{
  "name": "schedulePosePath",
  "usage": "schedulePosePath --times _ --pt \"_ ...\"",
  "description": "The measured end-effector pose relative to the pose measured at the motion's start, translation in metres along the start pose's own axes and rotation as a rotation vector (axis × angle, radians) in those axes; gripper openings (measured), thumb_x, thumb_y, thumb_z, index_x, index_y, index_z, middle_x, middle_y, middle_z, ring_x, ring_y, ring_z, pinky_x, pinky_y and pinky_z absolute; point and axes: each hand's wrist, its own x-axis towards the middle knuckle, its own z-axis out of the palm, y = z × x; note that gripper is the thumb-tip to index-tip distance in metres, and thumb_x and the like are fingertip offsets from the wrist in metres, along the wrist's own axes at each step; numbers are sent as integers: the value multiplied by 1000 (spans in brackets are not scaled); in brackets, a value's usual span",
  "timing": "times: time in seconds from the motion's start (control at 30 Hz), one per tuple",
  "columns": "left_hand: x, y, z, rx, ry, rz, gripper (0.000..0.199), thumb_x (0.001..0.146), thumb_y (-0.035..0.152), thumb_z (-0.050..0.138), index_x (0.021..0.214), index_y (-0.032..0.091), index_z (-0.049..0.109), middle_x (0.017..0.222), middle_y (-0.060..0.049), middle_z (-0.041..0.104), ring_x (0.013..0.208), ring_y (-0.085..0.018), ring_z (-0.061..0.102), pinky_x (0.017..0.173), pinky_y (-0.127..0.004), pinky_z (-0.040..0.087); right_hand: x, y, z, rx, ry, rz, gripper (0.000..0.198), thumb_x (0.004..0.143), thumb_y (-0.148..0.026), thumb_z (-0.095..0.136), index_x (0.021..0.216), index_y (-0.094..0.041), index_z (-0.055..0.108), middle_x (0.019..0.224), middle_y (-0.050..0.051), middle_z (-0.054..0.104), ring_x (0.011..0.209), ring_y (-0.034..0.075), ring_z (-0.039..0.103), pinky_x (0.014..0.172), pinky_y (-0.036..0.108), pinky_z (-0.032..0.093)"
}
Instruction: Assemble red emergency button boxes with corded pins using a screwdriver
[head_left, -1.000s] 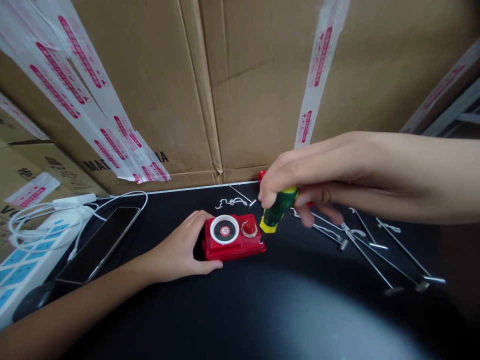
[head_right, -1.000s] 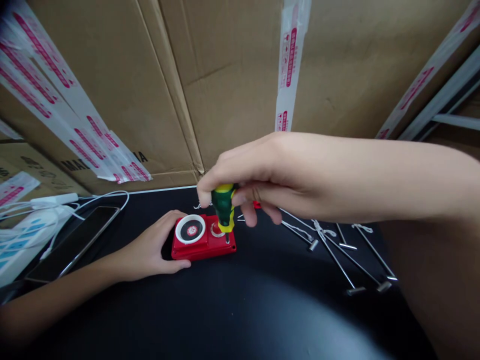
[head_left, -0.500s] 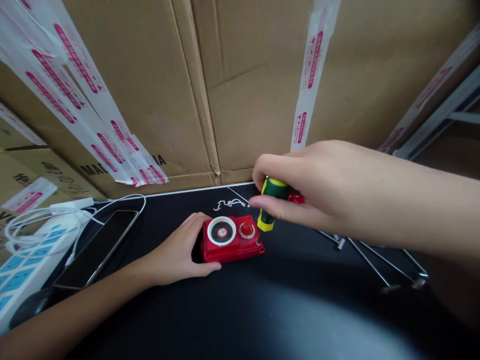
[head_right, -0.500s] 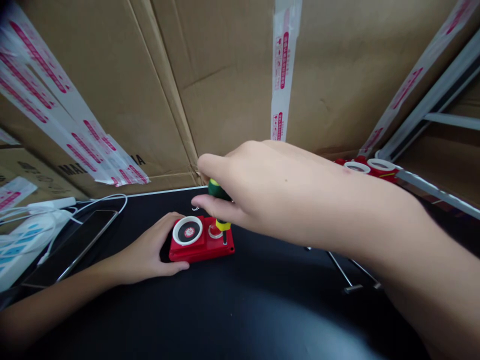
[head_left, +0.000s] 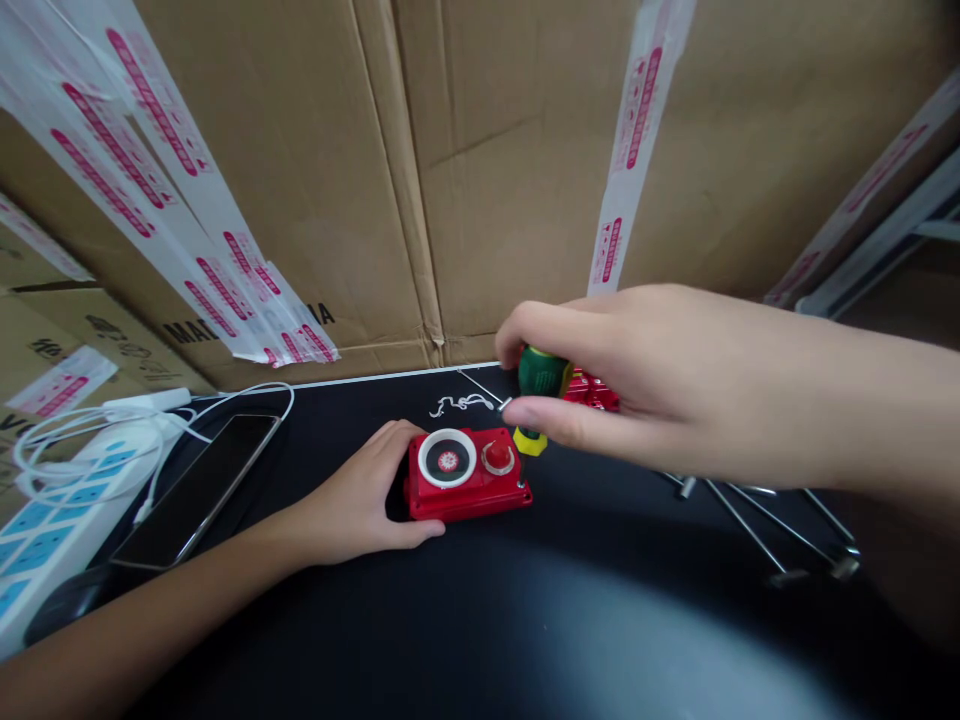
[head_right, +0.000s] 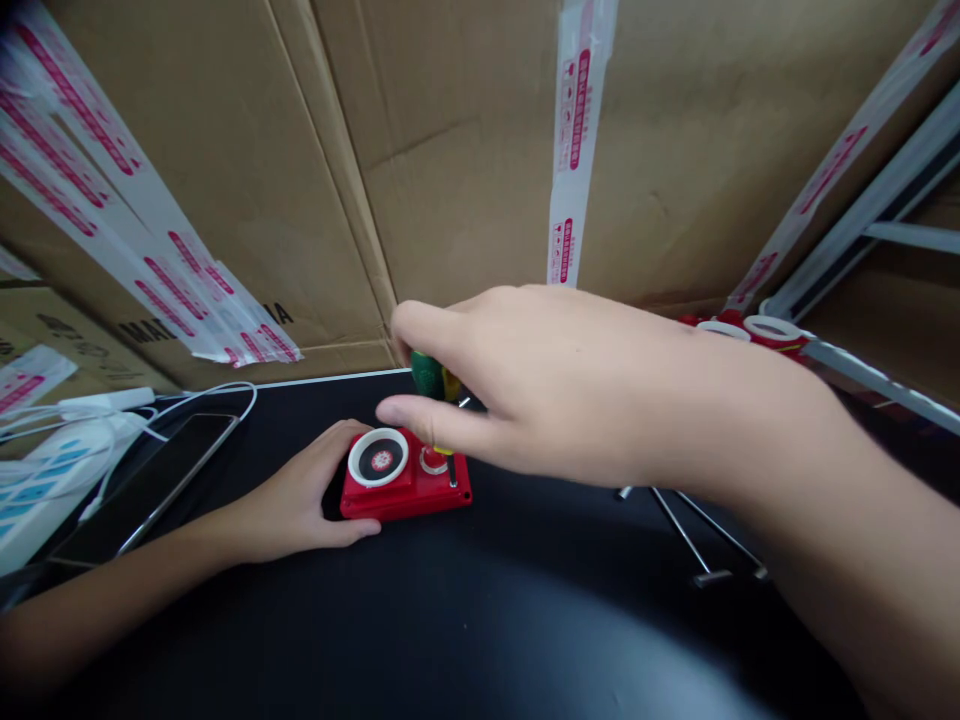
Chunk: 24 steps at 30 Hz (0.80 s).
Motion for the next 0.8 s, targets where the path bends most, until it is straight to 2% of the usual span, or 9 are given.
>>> schedulePosePath --times 0.07,0.13,0.2,0.3,0.43,0.53,0.6,0.73,0.8 --pt "0 0 0 7 5 12 68 80 45 90 134 27 52 132 -9 62 123 -35 63 107 -54 55 3 0 4 -172 87 28 49 105 -67 48 92 -24 67 58 -2 51 48 16 35 55 33 21" --pt "1 -1 0 15 10 16 69 80 46 91 134 27 52 131 -9 63 123 -35 63 107 -53 55 4 0 5 -217 112 24 45 106 -61 49 88 -24 66 54 -3 45 47 15 31 57 34 19" --pt "1 -1 0 15 7 12 69 80 47 91 134 27 53 131 -9 63 122 -35 63 106 -53 55 2 1 3 -114 73 -7 34 106 -52 52 95 -24 67 61 -2 54 49 16 39 57 33 22" --pt "1 -2 0 13 0 2 70 80 47 90 135 27 52 132 -10 62 122 -35 63 107 -54 55 -3 3 -3 105 6 -56 25 105 -45 56 111 -24 68 84 2 71 61 18 55 58 33 31" --pt "1 -1 -1 16 -8 -18 70 80 48 91 134 27 52 132 -10 61 123 -35 63 108 -55 55 -9 5 -8 238 -65 -61 22 100 -36 58 118 -24 64 93 2 74 67 19 59 58 32 35" --pt "1 -1 -1 0 -3 -12 70 79 47 91 134 27 53 132 -9 61 123 -35 63 108 -54 55 -9 2 -6 204 -66 -78 17 95 -31 58 111 -25 62 93 2 72 68 19 59 56 32 35" --pt "1 -1 -1 -6 0 -2 69 79 46 91 133 27 53 132 -8 61 122 -34 63 108 -54 55 -8 -2 -3 88 -22 -94 12 96 -37 59 98 -24 60 84 1 68 62 18 54 55 32 30" --pt "0 -1 0 0 5 9 69 80 44 91 134 27 52 133 -9 60 123 -34 62 108 -55 54 -3 -6 1 -169 74 -19 46 105 -63 50 81 -25 57 53 -6 41 45 14 27 56 34 18" --pt "0 -1 0 -3 2 -1 69 80 45 91 134 27 51 134 -9 60 124 -35 62 109 -56 53 -3 -6 -1 -148 55 9 42 106 -59 49 85 -25 61 51 -7 38 43 13 25 56 34 17"
